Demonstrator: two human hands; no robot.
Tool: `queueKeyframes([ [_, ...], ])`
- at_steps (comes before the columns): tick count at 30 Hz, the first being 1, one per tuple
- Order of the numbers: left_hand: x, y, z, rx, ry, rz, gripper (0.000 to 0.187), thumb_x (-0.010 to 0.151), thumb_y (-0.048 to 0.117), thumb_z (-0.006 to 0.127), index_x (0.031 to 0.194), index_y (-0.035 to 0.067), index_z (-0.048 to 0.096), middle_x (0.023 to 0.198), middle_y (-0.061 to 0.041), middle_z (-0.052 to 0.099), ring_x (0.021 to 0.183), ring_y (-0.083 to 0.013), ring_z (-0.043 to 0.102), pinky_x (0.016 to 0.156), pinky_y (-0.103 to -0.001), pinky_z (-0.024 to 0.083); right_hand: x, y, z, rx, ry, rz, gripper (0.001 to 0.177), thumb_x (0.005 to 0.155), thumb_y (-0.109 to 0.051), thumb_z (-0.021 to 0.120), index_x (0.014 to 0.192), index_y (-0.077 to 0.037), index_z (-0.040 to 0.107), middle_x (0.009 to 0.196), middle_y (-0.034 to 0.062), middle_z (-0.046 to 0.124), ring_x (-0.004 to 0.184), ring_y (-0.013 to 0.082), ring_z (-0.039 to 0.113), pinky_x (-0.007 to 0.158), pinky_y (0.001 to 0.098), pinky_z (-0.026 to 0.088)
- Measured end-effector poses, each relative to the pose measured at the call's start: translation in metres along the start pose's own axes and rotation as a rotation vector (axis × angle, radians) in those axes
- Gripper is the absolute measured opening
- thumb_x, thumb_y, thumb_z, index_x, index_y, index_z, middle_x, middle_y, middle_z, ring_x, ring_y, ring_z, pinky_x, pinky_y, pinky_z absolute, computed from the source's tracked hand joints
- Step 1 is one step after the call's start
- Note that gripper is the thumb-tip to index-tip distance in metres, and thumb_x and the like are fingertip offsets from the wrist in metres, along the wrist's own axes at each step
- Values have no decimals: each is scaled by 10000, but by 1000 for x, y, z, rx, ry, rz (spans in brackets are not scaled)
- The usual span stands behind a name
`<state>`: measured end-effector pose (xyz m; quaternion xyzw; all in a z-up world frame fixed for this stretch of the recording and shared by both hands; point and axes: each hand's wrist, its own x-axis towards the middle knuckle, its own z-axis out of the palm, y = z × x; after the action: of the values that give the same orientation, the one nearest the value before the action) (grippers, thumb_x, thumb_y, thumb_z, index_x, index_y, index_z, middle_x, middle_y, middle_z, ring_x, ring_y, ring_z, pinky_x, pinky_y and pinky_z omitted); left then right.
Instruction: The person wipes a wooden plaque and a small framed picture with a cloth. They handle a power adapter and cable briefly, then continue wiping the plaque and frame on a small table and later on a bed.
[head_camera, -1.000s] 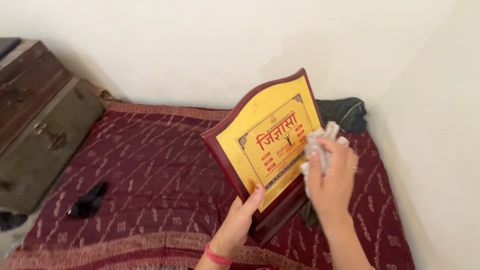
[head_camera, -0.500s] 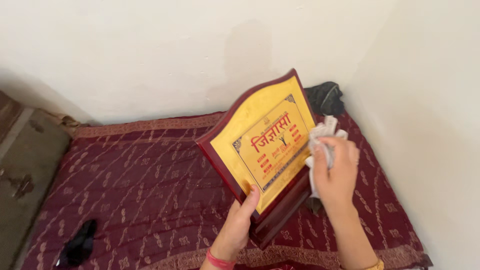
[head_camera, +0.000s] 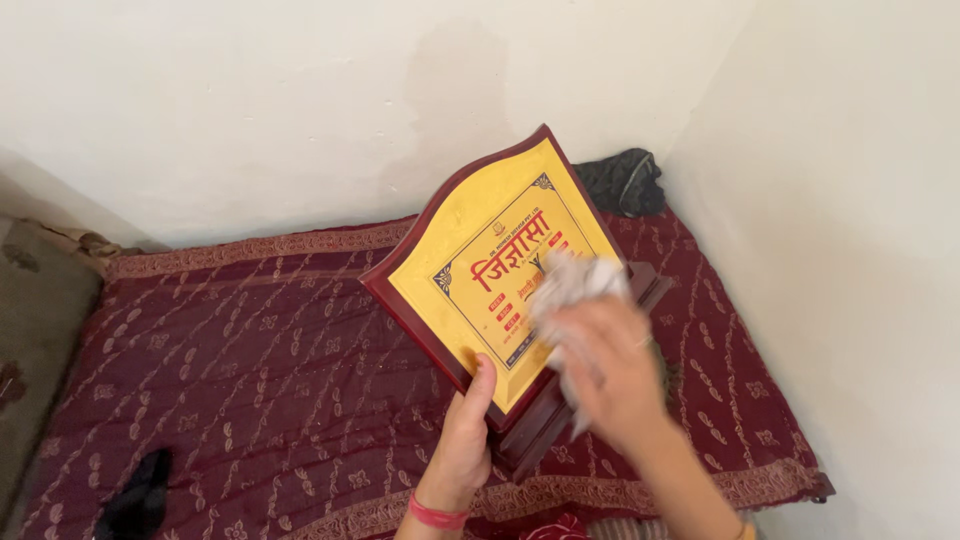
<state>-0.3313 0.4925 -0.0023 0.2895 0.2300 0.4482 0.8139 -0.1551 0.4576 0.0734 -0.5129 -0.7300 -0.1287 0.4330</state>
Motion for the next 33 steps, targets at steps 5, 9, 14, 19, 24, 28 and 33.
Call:
queueKeyframes([
  [5,-7,7,17,110,16,24,695,965,417,568,1521,35,398,1521,-48,527,1381,-152,479,1138,-327,353,27,22,-14,-94,104,274,393,1006,-117,580,1376,16,585,1399,246,566,1269,399,553,1100,460,420],
  [9,-2,10,30,151,-70,78,648,935,303,634,1475,-22,484,1438,-113,583,1319,-208,527,1098,-357,398,14,-20,-6,21,-1,17,461,934,-103,602,1372,34,557,1430,224,545,1367,423,519,1163,474,397],
  [14,-4,8,43,189,-106,48,552,898,214,658,1387,-35,597,1304,-103,669,1191,-204,595,1034,-352,443,20,1,-25,55,-95,-146,468,945,-122,619,1407,-51,592,1504,142,548,1443,354,493,1213,448,388],
  [19,-9,-9,46,303,-119,-18,484,854,136,680,1315,-6,639,1247,-64,721,1156,-166,644,1024,-322,477,44,39,-33,16,100,105,492,1021,-117,553,1496,-9,484,1584,186,465,1475,349,443,1224,454,364],
  [24,-4,-23,39,492,-152,-34,405,876,73,655,1264,-46,651,1159,-114,704,1069,-202,644,967,-363,518,44,-5,-19,130,23,-279,475,1011,-172,552,1471,-62,513,1531,135,520,1466,355,450,1281,497,313],
  [28,-10,-22,41,593,-131,-126,486,852,93,662,1326,22,581,1199,-106,704,1092,-188,644,979,-350,516,65,4,-22,136,149,-343,403,1037,-120,530,1439,-101,555,1478,71,587,1429,285,541,1317,478,344],
  [33,-24,-11,48,515,-5,-266,565,810,116,670,1356,23,562,1269,-116,715,1159,-208,658,1021,-335,498,74,61,-41,114,227,104,351,1033,-93,505,1370,-63,599,1434,129,613,1369,299,591,1226,444,409],
])
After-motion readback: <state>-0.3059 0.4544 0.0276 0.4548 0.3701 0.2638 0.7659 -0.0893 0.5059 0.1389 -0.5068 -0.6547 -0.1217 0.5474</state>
